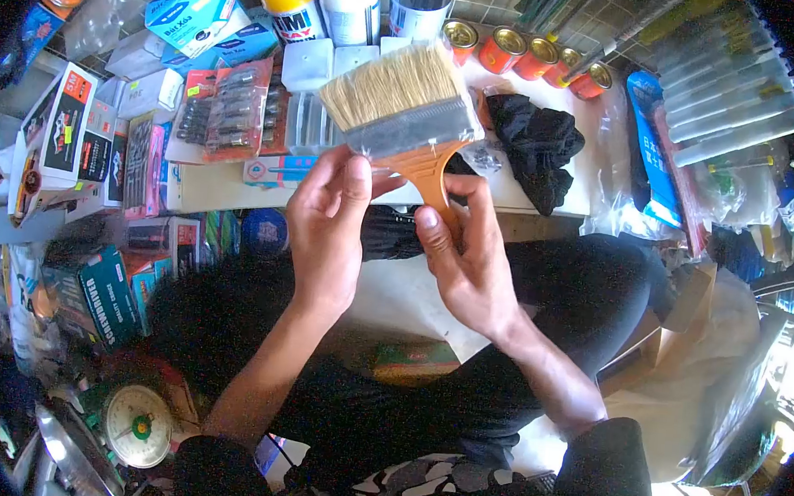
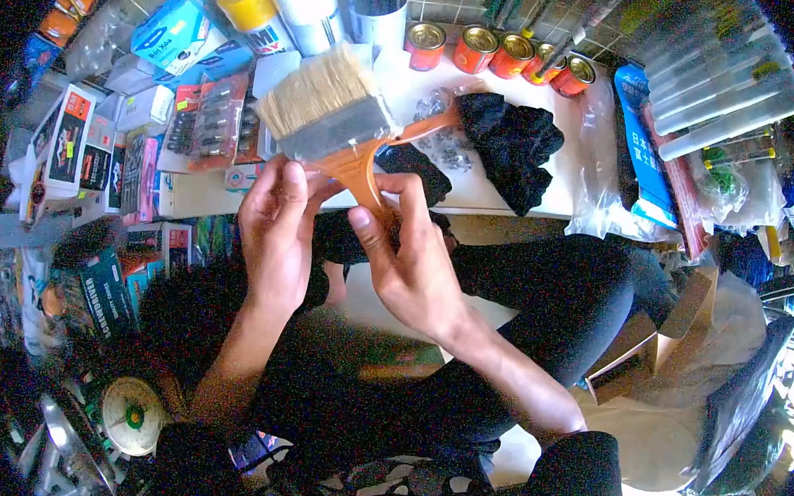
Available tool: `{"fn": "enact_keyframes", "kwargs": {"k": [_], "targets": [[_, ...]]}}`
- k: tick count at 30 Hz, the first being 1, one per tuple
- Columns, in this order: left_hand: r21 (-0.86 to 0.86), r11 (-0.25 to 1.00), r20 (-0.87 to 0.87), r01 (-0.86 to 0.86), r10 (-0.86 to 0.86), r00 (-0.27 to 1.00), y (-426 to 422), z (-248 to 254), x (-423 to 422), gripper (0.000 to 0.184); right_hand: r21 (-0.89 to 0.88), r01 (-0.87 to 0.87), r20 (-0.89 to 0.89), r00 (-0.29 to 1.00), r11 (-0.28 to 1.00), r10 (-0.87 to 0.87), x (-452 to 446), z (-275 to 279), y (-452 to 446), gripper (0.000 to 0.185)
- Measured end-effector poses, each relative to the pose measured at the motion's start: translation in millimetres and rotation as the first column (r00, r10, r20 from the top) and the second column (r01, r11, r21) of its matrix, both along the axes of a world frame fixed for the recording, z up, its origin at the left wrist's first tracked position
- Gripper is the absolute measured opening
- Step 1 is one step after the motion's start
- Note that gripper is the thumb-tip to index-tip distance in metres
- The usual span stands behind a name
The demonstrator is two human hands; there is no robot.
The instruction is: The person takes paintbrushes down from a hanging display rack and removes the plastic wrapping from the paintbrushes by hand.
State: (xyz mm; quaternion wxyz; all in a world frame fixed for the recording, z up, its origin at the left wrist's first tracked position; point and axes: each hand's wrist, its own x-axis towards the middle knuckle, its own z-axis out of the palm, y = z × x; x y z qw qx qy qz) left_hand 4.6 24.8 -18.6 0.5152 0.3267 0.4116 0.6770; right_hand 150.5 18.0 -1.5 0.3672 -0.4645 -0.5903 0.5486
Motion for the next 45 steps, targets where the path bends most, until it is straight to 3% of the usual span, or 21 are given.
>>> {"fn": "enact_keyframes", "kwargs": {"k": [5, 6, 7, 9, 11, 13, 15, 16, 19, 20, 22, 27, 29, 33, 35, 36, 38, 39, 41, 43, 45], "targets": [[-0.066, 0.987, -0.041, 0.145, -0.147, 0.988, -7.0, -0.7, -5.1, 0.026, -0.076, -0.007, -0.098, 0.995, 0.997, 0.000, -3.1, -3.1, -0.8, 0.026], [-0.086, 0.979, 0.022, 0.185, -0.184, 0.983, -7.8, -2.5, 3.5, 0.026, -0.135, -0.042, -0.199, 0.980, 0.990, 0.014, -3.6, 0.5, 0.2, 0.027], [-0.075, 0.982, 0.026, 0.175, -0.174, 0.984, -9.1, 3.2, 12.3, 0.025, -0.190, -0.081, -0.298, 0.954, 0.978, 0.021, -2.0, 3.3, 0.9, 0.028], [-0.068, 0.973, 0.015, 0.221, -0.221, 0.975, -6.2, -0.6, 7.1, 0.024, -0.211, -0.316, -0.311, 0.919, 0.925, 0.243, 8.6, 11.0, 9.1, 0.036], [-0.078, 0.969, 0.006, 0.233, -0.233, 0.972, -8.6, 6.7, -6.8, 0.026, 0.028, -0.426, -0.131, 0.895, 0.904, 0.426, 17.6, 9.1, 17.7, 0.033], [0.105, 0.981, 0.005, 0.162, -0.163, 0.987, 1.3, 9.2, -9.9, 0.025, 0.239, -0.175, 0.037, 0.985, 0.955, 0.171, 33.0, 5.0, 36.6, 0.025], [0.051, 0.964, 0.146, 0.263, -0.267, 0.952, -0.1, 13.4, -9.0, 0.022, 0.389, -0.070, 0.022, 0.998, 0.919, 0.067, 33.8, 1.3, 53.5, 0.023], [-0.014, 0.962, 0.076, 0.273, -0.271, 0.960, 0.1, 11.2, -1.1, 0.020, 0.614, -0.197, 0.247, 0.968, 0.765, 0.051, 29.6, 0.4, 57.9, 0.025], [-0.100, 0.978, -0.092, 0.181, -0.191, 0.977, 9.9, -28.2, 9.3, 0.017, 0.372, -0.168, 0.118, 0.984, 0.913, 0.133, 8.6, -16.3, 45.9, 0.033], [-0.132, 0.979, -0.036, 0.157, -0.163, 0.986, 14.3, -39.4, 4.8, 0.018, 0.367, -0.175, 0.113, 0.983, 0.913, 0.143, 8.2, -26.6, 47.9, 0.033], [-0.172, 0.974, 0.054, 0.147, -0.140, 0.989, 17.3, -42.4, -3.8, 0.021, 0.549, -0.189, 0.401, 0.914, 0.814, -0.059, 12.9, -40.4, 58.5, 0.038], [-0.148, 0.983, -0.054, 0.112, -0.121, 0.991, 22.0, -48.4, -11.6, 0.024, 0.552, -0.147, 0.384, 0.919, 0.821, -0.094, 21.5, -40.4, 60.1, 0.038], [-0.148, 0.980, -0.095, 0.131, -0.146, 0.985, 20.9, -48.2, -10.4, 0.023, 0.262, -0.069, 0.285, 0.958, 0.963, -0.009, 10.7, -49.9, 60.1, 0.037], [-0.204, 0.978, -0.132, 0.052, -0.080, 0.988, 15.2, -49.4, -3.2, 0.021, 0.153, -0.115, 0.108, 0.989, 0.981, 0.099, 4.1, -63.2, 67.7, 0.033], [-0.148, 0.989, -0.144, -0.009, -0.012, 0.990, 9.4, -46.1, -1.7, 0.021, -0.033, -0.053, -0.108, 0.993, 0.998, 0.049, 6.1, -51.9, 64.4, 0.027], [-0.141, 0.990, -0.145, -0.002, -0.019, 0.989, 6.3, -40.6, -2.2, 0.021, -0.025, -0.045, -0.109, 0.993, 0.999, 0.042, 11.2, -47.6, 65.4, 0.027], [-0.095, 0.993, -0.433, -0.069, 0.021, 0.901, -0.6, -23.9, -4.3, 0.021, -0.034, 0.024, -0.132, 0.991, 0.999, -0.028, 24.1, -41.8, 66.0, 0.023], [-0.095, 0.993, -0.429, -0.068, 0.021, 0.903, -0.6, -18.5, -1.6, 0.021, -0.033, 0.025, -0.128, 0.991, 0.999, -0.029, 25.6, -39.1, 65.1, 0.023], [-0.088, 0.971, -0.473, -0.222, 0.155, 0.867, -0.8, -12.1, 4.7, 0.029, -0.161, 0.019, -0.516, 0.851, 0.987, -0.100, 27.9, -34.9, 62.0, 0.022], [-0.063, 0.980, -0.358, -0.187, 0.153, 0.921, 4.9, -11.8, 5.2, 0.031, -0.172, -0.004, -0.507, 0.858, 0.985, -0.085, 26.9, -33.8, 55.1, 0.023], [-0.050, 0.999, 0.068, 0.019, -0.015, 0.998, 7.1, -7.1, 1.5, 0.038, -0.200, -0.101, -0.497, 0.868, 0.975, -0.012, 22.7, -31.8, 46.9, 0.024]]}}
